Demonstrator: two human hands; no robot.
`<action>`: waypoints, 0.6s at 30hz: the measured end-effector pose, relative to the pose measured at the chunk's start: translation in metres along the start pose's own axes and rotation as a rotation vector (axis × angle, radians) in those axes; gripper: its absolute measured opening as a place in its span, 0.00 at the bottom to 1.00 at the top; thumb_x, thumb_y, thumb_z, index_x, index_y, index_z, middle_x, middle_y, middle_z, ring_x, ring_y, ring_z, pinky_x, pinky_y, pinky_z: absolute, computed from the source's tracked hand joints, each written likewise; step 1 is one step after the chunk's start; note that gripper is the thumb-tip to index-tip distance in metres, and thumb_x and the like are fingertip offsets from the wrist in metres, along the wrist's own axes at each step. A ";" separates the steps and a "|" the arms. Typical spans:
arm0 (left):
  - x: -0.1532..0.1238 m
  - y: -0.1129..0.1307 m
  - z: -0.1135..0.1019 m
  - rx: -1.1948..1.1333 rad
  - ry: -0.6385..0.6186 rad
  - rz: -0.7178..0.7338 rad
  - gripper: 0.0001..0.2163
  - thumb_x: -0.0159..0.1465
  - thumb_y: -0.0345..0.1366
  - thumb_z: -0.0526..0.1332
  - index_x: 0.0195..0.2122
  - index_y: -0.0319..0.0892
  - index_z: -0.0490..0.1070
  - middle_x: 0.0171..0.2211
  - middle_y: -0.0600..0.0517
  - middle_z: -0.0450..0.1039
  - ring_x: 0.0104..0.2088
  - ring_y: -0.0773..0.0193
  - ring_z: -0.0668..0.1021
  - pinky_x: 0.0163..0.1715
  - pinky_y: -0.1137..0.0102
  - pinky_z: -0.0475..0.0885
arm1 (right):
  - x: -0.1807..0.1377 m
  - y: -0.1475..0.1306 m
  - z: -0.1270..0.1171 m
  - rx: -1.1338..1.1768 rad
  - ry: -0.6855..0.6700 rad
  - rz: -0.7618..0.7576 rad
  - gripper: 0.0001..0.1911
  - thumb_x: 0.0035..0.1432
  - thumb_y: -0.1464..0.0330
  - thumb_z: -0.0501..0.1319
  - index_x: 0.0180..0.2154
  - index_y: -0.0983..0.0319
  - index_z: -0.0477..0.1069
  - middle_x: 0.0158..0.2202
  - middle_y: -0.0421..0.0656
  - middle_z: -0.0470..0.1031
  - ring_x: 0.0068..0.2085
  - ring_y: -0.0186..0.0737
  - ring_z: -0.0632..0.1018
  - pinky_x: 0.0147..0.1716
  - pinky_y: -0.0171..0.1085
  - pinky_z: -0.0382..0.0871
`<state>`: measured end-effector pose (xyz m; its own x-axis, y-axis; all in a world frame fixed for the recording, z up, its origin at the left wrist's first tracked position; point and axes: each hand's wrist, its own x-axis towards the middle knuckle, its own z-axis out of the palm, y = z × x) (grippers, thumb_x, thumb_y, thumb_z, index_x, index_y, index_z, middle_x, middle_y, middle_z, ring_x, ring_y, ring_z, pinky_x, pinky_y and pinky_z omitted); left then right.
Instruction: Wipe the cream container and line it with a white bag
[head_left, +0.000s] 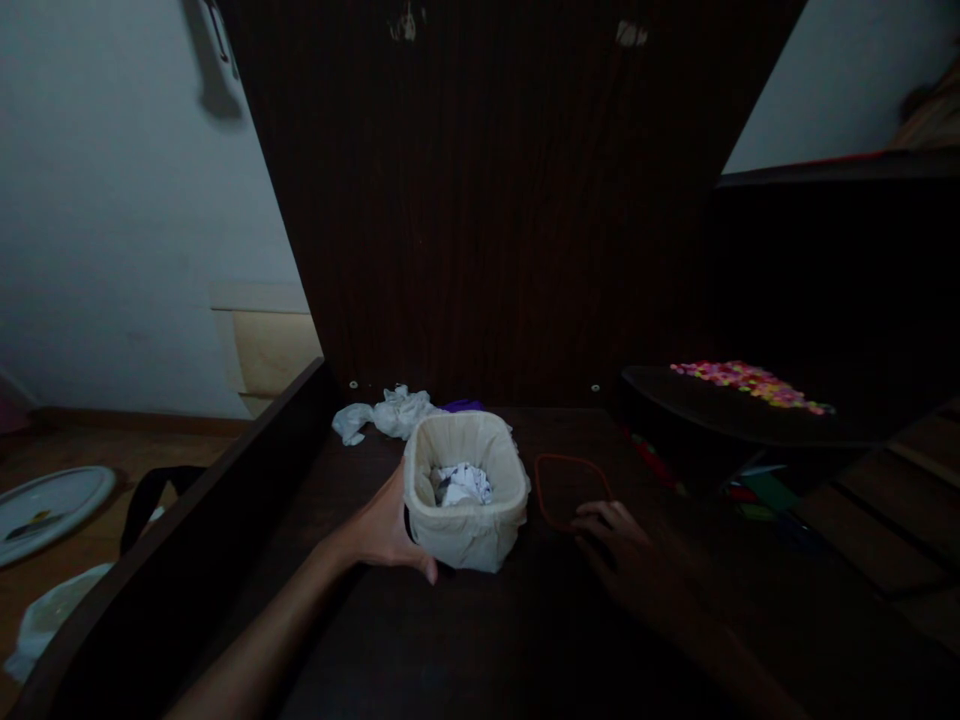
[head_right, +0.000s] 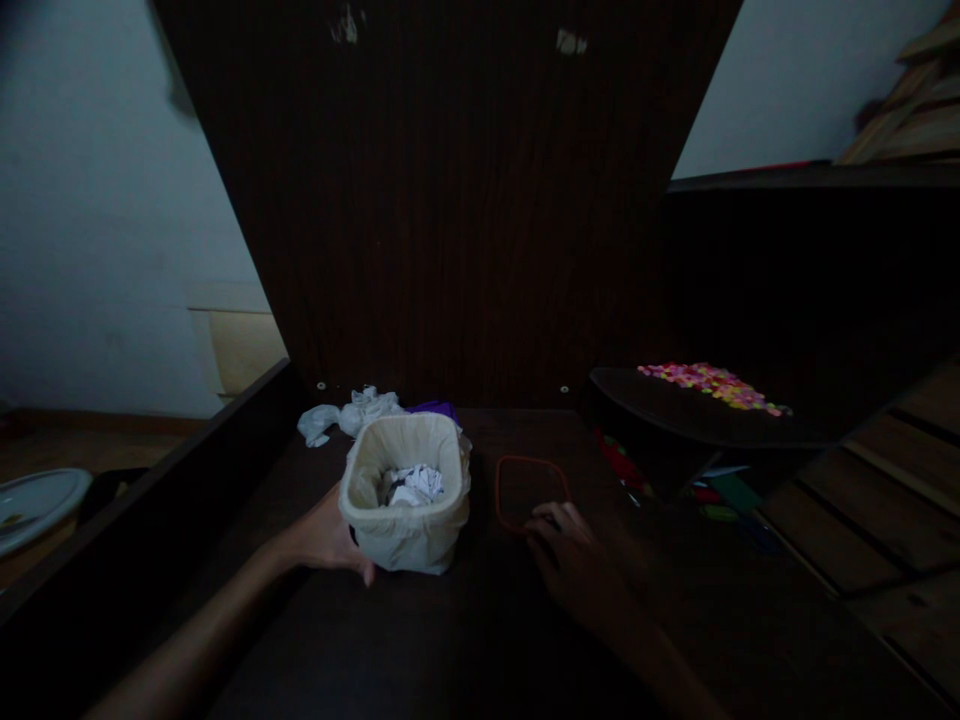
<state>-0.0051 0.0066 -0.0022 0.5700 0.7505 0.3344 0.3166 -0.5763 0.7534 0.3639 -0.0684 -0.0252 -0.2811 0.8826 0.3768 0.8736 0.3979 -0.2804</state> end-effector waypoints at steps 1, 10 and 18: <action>-0.001 -0.002 -0.004 0.039 -0.003 0.010 0.70 0.32 0.58 0.79 0.73 0.40 0.43 0.69 0.32 0.53 0.70 0.31 0.53 0.69 0.43 0.48 | 0.000 0.000 -0.001 -0.005 0.005 -0.007 0.12 0.65 0.70 0.56 0.44 0.59 0.78 0.47 0.50 0.77 0.48 0.48 0.78 0.47 0.50 0.76; -0.009 -0.011 -0.030 0.321 -0.107 -0.108 0.67 0.48 0.53 0.76 0.73 0.38 0.26 0.73 0.30 0.34 0.72 0.35 0.46 0.69 0.44 0.48 | 0.015 -0.033 -0.012 0.023 -0.006 -0.038 0.16 0.62 0.73 0.56 0.50 0.60 0.74 0.54 0.51 0.73 0.54 0.51 0.74 0.52 0.53 0.73; -0.006 -0.007 -0.041 0.447 -0.034 -0.165 0.33 0.54 0.48 0.70 0.60 0.41 0.68 0.61 0.38 0.70 0.60 0.41 0.73 0.61 0.52 0.68 | 0.030 -0.071 0.003 0.208 -0.156 -0.077 0.09 0.60 0.75 0.58 0.41 0.61 0.74 0.42 0.48 0.77 0.44 0.44 0.77 0.44 0.43 0.75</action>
<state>-0.0416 0.0195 0.0135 0.5071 0.8368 0.2063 0.6960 -0.5388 0.4747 0.2918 -0.0698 0.0030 -0.4160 0.8691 0.2677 0.7511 0.4944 -0.4375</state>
